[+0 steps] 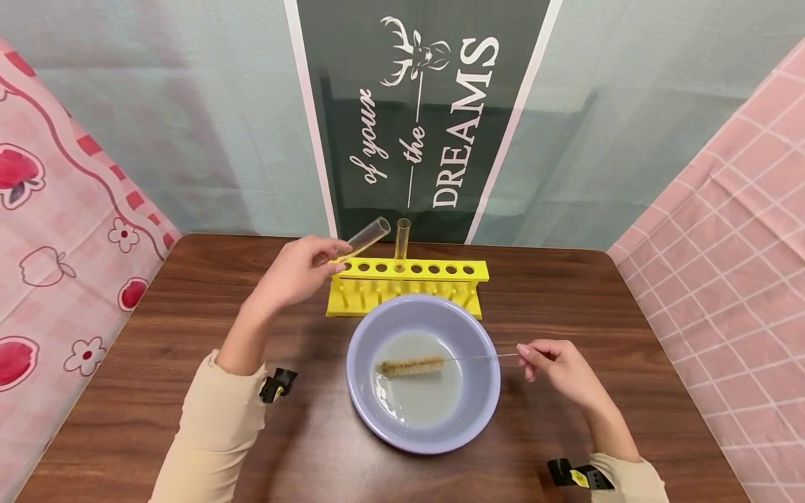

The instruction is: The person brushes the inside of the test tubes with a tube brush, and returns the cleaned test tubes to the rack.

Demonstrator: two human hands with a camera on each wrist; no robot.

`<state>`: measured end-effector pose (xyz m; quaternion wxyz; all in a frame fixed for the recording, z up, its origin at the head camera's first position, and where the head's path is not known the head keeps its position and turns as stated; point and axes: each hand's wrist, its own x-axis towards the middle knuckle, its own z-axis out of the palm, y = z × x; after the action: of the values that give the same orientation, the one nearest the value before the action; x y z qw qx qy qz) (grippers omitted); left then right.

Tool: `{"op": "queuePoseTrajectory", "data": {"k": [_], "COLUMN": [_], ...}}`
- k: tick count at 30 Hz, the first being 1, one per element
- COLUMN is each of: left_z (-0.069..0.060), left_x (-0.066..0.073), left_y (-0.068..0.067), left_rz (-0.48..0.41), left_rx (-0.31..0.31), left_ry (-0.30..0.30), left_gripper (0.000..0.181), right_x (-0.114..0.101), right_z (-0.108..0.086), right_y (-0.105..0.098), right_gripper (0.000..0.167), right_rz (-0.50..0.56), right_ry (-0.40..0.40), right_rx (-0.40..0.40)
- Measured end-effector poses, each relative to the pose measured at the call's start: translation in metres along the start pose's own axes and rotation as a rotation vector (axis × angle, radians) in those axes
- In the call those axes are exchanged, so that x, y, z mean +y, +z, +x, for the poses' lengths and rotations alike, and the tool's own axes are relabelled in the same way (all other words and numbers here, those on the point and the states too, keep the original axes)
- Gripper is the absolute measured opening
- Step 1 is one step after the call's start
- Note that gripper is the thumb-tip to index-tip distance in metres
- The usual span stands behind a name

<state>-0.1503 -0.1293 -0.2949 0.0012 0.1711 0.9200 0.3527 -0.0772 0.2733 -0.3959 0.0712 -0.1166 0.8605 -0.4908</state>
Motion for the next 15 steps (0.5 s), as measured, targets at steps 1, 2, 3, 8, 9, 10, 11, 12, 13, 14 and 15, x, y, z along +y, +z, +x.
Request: {"op": "queuePoseTrajectory", "data": {"k": [1, 2, 3, 8, 9, 10, 11, 12, 13, 14, 15], "left_z": [-0.003, -0.007, -0.01, -0.024, -0.026, -0.029, -0.031, -0.033, -0.036, -0.038, -0.04], "left_x": [-0.002, -0.003, -0.005, -0.014, -0.016, -0.018, -0.019, -0.02, -0.021, -0.021, -0.022], "left_y": [0.001, 0.003, 0.005, 0.016, 0.019, 0.021, 0.024, 0.027, 0.029, 0.032, 0.034], "left_rz": [0.043, 0.079, 0.112, 0.21, 0.217, 0.225, 0.231, 0.239, 0.244, 0.252, 0.26], "left_rx": [-0.007, -0.016, -0.029, -0.106, -0.118, -0.132, -0.143, -0.151, -0.157, -0.159, -0.16], "left_ry": [0.009, 0.019, 0.027, 0.032, 0.028, 0.024, 0.022, 0.019, 0.018, 0.022, 0.025], "left_gripper": [0.027, 0.026, 0.026, 0.027, 0.026, 0.027, 0.027, 0.027, 0.026, 0.026, 0.026], "right_x": [0.0, 0.0, 0.0, 0.003, 0.004, 0.006, 0.015, 0.019, 0.028, 0.03, 0.03], "right_z": [0.0, 0.001, 0.001, 0.002, 0.002, 0.002, 0.003, 0.003, 0.004, 0.004, 0.003], "right_y": [0.0, -0.001, -0.002, -0.007, -0.009, -0.011, -0.014, -0.017, -0.02, -0.022, -0.025], "right_gripper": [0.02, 0.022, 0.023, 0.029, 0.03, 0.031, 0.029, 0.029, 0.028, 0.027, 0.027], "right_rz": [0.011, 0.027, 0.045, 0.14, 0.159, 0.183, 0.245, 0.282, 0.327, 0.368, 0.428], "right_ry": [0.005, 0.01, 0.014, 0.036, 0.039, 0.038, 0.002, -0.003, -0.025, -0.022, -0.031], "right_rx": [0.001, 0.004, 0.009, 0.037, 0.043, 0.045, 0.035, 0.039, 0.035, 0.044, 0.047]}}
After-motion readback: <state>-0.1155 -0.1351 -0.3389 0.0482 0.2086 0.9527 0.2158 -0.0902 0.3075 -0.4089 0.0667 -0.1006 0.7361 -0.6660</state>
